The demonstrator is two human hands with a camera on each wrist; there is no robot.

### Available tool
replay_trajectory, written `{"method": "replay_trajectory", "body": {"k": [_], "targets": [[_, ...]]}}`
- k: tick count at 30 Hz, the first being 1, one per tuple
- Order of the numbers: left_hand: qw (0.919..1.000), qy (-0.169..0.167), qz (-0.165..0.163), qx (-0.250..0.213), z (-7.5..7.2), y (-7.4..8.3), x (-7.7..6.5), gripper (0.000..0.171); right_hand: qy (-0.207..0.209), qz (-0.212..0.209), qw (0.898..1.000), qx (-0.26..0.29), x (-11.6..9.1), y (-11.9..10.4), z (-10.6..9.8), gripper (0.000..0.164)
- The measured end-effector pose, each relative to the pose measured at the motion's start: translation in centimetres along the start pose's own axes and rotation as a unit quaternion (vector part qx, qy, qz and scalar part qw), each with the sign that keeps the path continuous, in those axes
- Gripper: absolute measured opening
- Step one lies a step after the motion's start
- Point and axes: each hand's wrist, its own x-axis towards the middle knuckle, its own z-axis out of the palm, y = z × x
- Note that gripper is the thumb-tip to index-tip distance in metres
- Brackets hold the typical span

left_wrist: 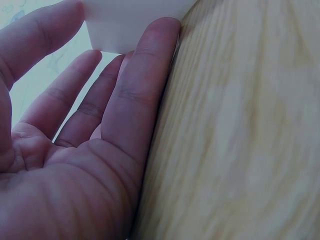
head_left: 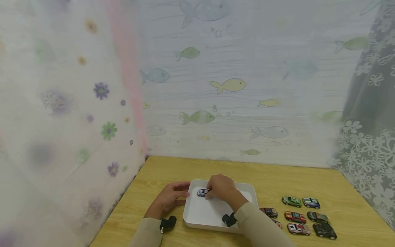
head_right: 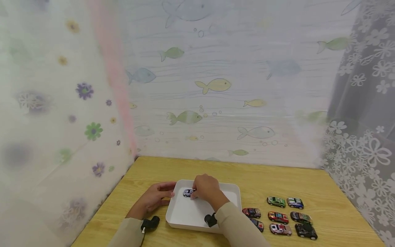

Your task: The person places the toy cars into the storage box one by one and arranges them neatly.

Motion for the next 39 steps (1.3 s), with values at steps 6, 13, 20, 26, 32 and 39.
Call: {"method": "replay_trajectory", "body": {"k": [6,13,20,26,32,39], "targets": [[1.0,0.003,0.001,0.002,0.0,-0.1,0.0,0.059,0.006,-0.01,1.0,0.022,-0.4,0.4,-0.9,0.027],[1.0,0.008,0.001,0.003,0.0,-0.1,0.0,0.059,0.017,-0.014,0.999,0.023,-1.0,1.3,-2.3,0.031],[0.9999,0.009,0.0,0.005,0.0,-0.1,0.0,0.059,0.044,-0.018,0.999,0.026,-2.4,2.6,-3.4,0.026],[1.0,0.008,0.001,0.004,0.1,-0.1,0.0,0.059,0.061,0.001,0.997,0.041,-3.8,4.0,-4.5,0.026],[1.0,0.008,-0.001,0.003,0.0,-0.1,0.0,0.06,0.073,0.014,0.996,0.044,-5.3,5.4,-5.4,0.026],[1.0,0.008,0.0,0.0,0.1,-0.1,-0.1,0.059,0.085,0.022,0.995,0.046,-6.8,6.9,-5.8,0.024]]}}
